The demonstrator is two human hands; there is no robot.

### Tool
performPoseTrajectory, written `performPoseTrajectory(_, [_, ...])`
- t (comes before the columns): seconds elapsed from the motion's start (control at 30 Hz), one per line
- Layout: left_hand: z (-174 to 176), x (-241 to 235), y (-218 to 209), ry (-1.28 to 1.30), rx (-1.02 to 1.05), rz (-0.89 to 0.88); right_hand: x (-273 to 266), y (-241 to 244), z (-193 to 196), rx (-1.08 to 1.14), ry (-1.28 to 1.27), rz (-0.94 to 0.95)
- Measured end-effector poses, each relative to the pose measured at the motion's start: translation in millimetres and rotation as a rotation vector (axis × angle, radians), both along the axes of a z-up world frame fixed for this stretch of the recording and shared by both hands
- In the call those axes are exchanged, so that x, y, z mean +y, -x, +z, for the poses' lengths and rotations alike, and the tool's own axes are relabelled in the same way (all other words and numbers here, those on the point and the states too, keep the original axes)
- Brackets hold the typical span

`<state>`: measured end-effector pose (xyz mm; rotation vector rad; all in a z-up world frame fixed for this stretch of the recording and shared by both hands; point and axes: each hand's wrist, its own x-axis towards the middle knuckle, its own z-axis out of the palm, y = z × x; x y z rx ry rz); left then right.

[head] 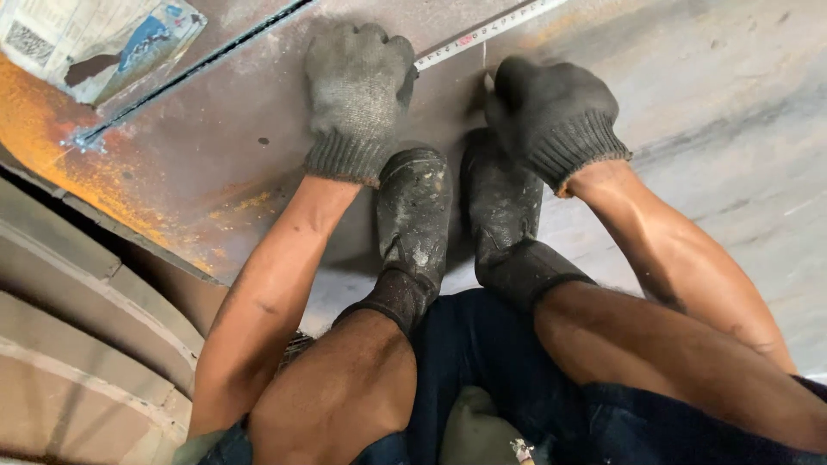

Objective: The person measures a large steel plate with a tape measure and marks measurement points on its surface with a pencil, repositioning the tape along the plate to mark successive locations.

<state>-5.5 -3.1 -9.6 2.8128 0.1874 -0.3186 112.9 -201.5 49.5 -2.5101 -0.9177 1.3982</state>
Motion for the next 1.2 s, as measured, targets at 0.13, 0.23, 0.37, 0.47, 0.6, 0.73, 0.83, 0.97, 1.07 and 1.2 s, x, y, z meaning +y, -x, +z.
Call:
performPoseTrajectory(0.13, [12.3,2.7,-2.8,0.013,-0.012,0.014,-9.6,0.7,-9.7,-0.269,0.010,-0.005])
performPoseTrajectory(0.23, [1.9,1.8,3.0,0.024,-0.045,-0.001,-17.2,2.0,-13.7,-0.345,-0.277,-0.044])
performPoseTrajectory(0.37, [6.8,2.4,2.0,0.050,-0.089,0.013,-15.8,1.4,-16.1,-0.378,-0.338,-0.043])
performPoseTrajectory(0.47, [6.8,2.4,2.6,0.058,-0.116,0.026,-17.0,2.1,-20.7,-0.405,-0.275,0.010])
performPoseTrajectory(0.6, [3.5,2.3,1.4,0.047,-0.070,0.020,-12.8,0.2,-19.0,-0.384,-0.326,-0.019])
performPoseTrajectory(0.73, [3.7,1.2,2.6,0.037,-0.079,0.028,-5.2,-5.8,-9.3,-0.356,-0.246,-0.024])
performPoseTrajectory(0.83, [8.2,-0.2,1.2,0.006,-0.096,0.030,9.2,-18.7,24.2,0.036,0.088,-0.034])
performPoseTrajectory(0.97, [1.5,-0.9,3.7,0.033,-0.185,0.043,-5.0,-25.5,48.8,-0.051,0.517,0.186])
performPoseTrajectory(1.07, [2.3,4.4,-0.1,0.110,0.134,0.049,-37.1,-27.2,42.8,-0.199,0.163,0.147])
performPoseTrajectory(1.2, [15.7,12.6,0.6,0.064,-0.073,0.024,-56.0,-31.9,45.7,-0.208,-0.273,-0.070])
